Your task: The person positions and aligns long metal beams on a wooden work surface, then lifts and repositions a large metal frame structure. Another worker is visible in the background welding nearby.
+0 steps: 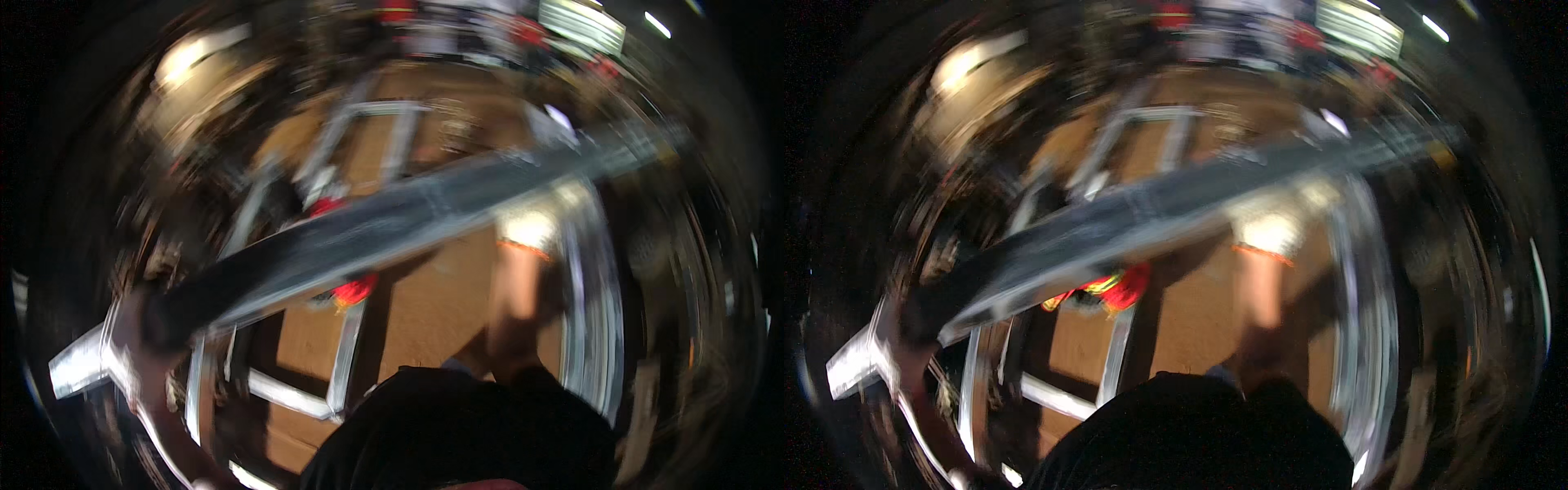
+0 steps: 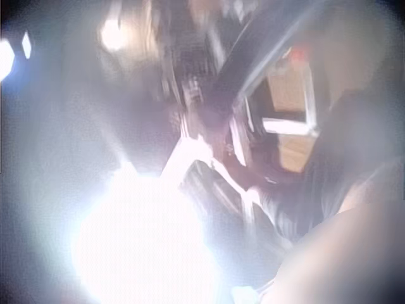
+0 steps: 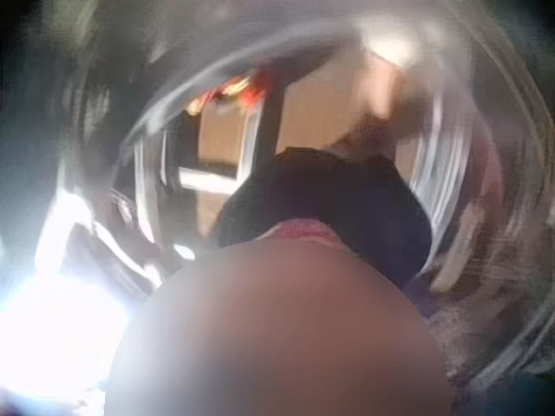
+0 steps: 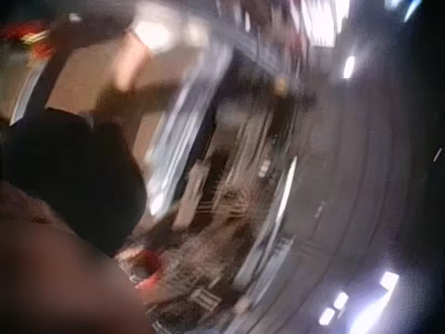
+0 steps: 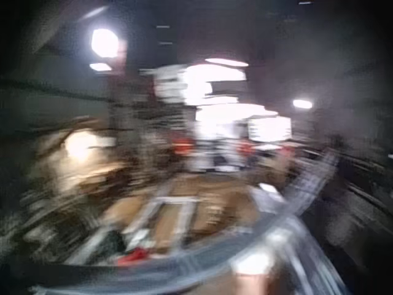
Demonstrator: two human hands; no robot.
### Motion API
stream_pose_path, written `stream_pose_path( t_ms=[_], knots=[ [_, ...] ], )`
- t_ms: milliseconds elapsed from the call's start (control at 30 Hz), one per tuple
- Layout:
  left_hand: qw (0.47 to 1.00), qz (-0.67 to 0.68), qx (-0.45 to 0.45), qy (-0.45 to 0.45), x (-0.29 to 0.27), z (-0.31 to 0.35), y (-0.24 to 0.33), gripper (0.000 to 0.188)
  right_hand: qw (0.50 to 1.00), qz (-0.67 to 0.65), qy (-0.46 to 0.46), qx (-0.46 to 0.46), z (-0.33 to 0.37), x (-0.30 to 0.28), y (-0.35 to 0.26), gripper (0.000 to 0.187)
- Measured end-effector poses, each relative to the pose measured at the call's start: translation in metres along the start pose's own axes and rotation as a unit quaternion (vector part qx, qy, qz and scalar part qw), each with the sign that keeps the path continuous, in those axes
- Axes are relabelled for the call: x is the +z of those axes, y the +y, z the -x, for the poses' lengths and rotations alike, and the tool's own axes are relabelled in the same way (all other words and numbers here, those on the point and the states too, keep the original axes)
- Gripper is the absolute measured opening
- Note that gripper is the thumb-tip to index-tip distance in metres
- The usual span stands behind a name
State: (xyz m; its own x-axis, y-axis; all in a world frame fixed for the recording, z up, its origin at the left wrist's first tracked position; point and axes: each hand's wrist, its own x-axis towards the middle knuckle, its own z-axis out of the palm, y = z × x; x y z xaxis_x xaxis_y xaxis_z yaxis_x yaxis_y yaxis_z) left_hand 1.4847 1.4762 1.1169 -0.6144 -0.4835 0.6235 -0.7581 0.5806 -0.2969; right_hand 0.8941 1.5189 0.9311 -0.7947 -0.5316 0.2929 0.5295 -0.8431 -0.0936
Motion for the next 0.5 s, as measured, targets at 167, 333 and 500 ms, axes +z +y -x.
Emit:
stream_pose_path(
  t_ms=[167,333,500],
  knots=[
    [0.994,-0.027,0.052,0.096,0.053,-0.127,0.028,0.085,0.964,-0.179,-0.184,-0.064,-0.128,0.04,-0.075,0.082],
    [0.991,-0.022,0.097,0.09,0.112,-0.209,0.005,0.087,0.979,-0.059,-0.069,-0.181,-0.16,0.081,-0.102,0.086],
    [0.987,0.057,0.132,0.07,0.203,-0.292,0.049,0.088,0.96,0.002,-0.112,-0.257,-0.207,0.059,-0.138,0.079]
  ],
)
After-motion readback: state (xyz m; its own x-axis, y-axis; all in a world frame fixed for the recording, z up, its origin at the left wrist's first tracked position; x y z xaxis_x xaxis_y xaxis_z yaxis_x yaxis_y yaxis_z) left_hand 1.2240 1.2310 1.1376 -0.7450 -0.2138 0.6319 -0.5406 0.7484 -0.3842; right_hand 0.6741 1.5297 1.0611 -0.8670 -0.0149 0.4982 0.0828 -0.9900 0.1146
